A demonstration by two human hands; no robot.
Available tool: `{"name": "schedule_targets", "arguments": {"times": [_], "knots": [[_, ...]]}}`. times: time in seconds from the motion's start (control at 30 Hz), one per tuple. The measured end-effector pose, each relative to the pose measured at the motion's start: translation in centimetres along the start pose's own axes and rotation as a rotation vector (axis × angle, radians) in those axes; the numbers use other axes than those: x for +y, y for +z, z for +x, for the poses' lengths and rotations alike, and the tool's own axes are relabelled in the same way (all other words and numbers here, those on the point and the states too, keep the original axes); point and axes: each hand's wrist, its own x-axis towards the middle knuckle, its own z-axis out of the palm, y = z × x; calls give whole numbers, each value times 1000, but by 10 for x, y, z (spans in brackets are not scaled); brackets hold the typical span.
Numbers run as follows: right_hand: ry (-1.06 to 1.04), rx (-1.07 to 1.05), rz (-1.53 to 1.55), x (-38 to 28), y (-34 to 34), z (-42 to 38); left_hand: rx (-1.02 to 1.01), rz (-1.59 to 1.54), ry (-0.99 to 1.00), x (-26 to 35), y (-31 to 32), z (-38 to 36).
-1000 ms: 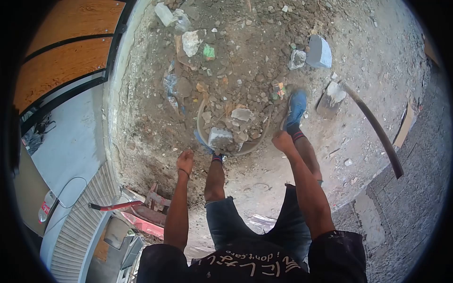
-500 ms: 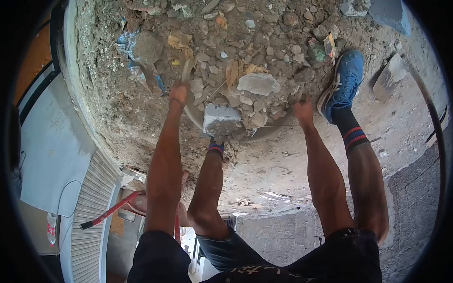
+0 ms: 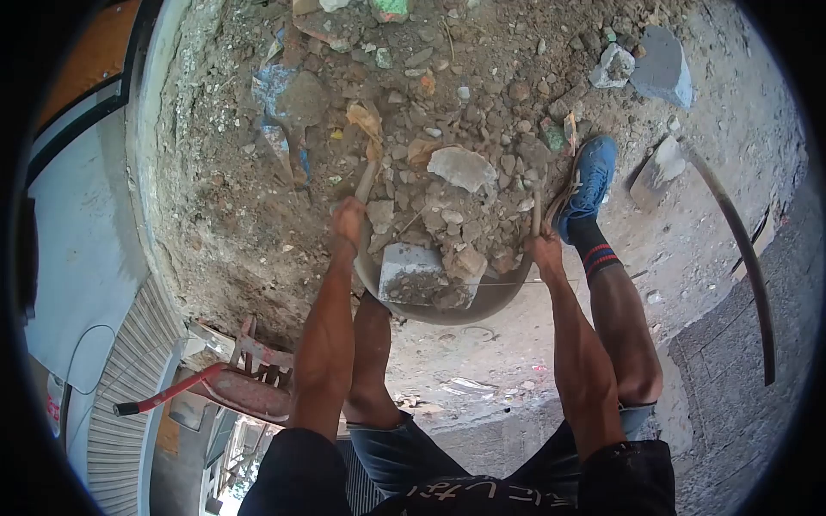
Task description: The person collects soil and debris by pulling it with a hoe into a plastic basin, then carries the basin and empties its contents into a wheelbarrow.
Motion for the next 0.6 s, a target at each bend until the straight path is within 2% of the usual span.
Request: {"name": "schedule_targets", "arguments": {"times": [0.03,0.1,0.23,0.3,0.37,0.4,0.43,0.5,0.57,0.6], "knots": [[-24,12,-33,-26,-3,-26,94,-30,40,-4,1,-16],[-45,-12,-37,-49,-21,-61,144,-278,-155,16,-13,-60],[-93,-12,-152,-108,-45,-149,163,-561,-246,55,-57,-144],[-194,-58,-174,-152,-52,-207,234,-732,-194,62,-76,-180],[-212,9,-232,-173,-71,-248,223,-622,-144,102,-120,-231],[-231,-99,-87,-200,-73,-283,196,-696,-155,115,-137,-252],[-281,-100,-113,-225,-77,-316,169,-770,-171,128,-160,-278],[-405,-129,-152,-272,-82,-379,156,-850,-144,163,-211,-333],[-585,-20,-128,-308,-86,-446,152,-947,-100,204,-265,-384],[-652,-57,-152,-326,-82,-474,129,-1021,-72,220,-290,-411]]}}
